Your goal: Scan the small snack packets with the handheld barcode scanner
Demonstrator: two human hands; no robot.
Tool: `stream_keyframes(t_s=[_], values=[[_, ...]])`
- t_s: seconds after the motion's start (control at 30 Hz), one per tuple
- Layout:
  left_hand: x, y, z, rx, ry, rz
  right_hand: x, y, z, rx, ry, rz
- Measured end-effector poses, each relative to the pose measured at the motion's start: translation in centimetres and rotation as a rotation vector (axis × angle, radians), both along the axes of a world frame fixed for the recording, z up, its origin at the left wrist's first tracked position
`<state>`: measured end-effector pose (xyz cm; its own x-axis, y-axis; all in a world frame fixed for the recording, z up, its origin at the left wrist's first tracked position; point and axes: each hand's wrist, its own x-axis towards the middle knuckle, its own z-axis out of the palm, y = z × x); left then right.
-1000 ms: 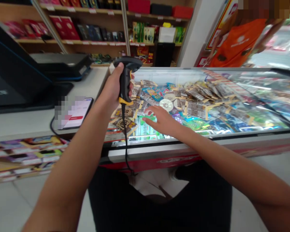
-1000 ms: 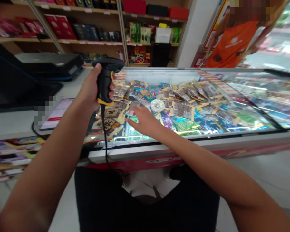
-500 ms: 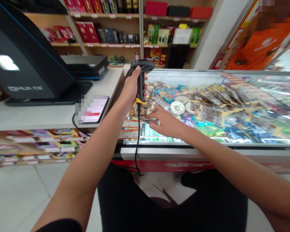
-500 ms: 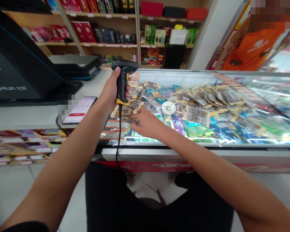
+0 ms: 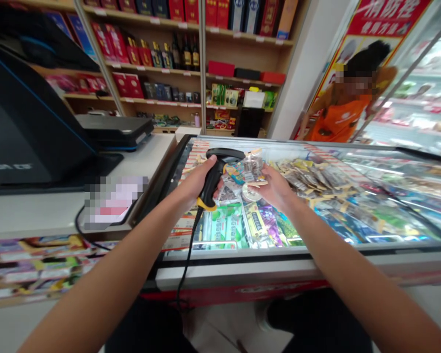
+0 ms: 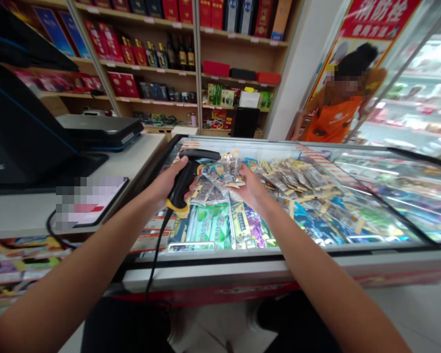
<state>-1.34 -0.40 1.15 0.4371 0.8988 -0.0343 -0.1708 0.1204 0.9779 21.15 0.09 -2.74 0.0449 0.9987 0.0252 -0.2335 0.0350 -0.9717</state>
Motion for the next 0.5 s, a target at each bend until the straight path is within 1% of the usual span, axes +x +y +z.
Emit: stream_keyframes(t_s=[0.07,0.17,0.3,0.33,0.4,0.43,0.5], values=[[0.1,0.0,-0.2,0.006,0.023,-0.003,0.4,0.3,-0.9,0.036,-0.063,-0.034],[0.1,-0.1,0.0,0.023,0.018,-0.001,0.8,0.5,-2.0,0.072,-0.140,-0.046],[0.0,-0.3,0.2,0.025,0.015,0.006,1.1,0.9,-2.8,0.048,-0.105,-0.084],[0.0,-0.2,0.2,0.023,0.020,0.010,1.2,0.9,-2.7,0.053,-0.121,-0.094],[0.0,0.0,0.2,0.019,0.026,0.027,1.8,0.7,-2.2,0.101,-0.227,-0.136],[0.0,0.1,0.1,0.015,0.025,0.042,2.3,0.6,-1.7,0.142,-0.311,-0.178],[-0.1,0.4,0.1,0.005,0.016,0.074,3.8,0.1,-0.5,0.265,-0.534,-0.316]])
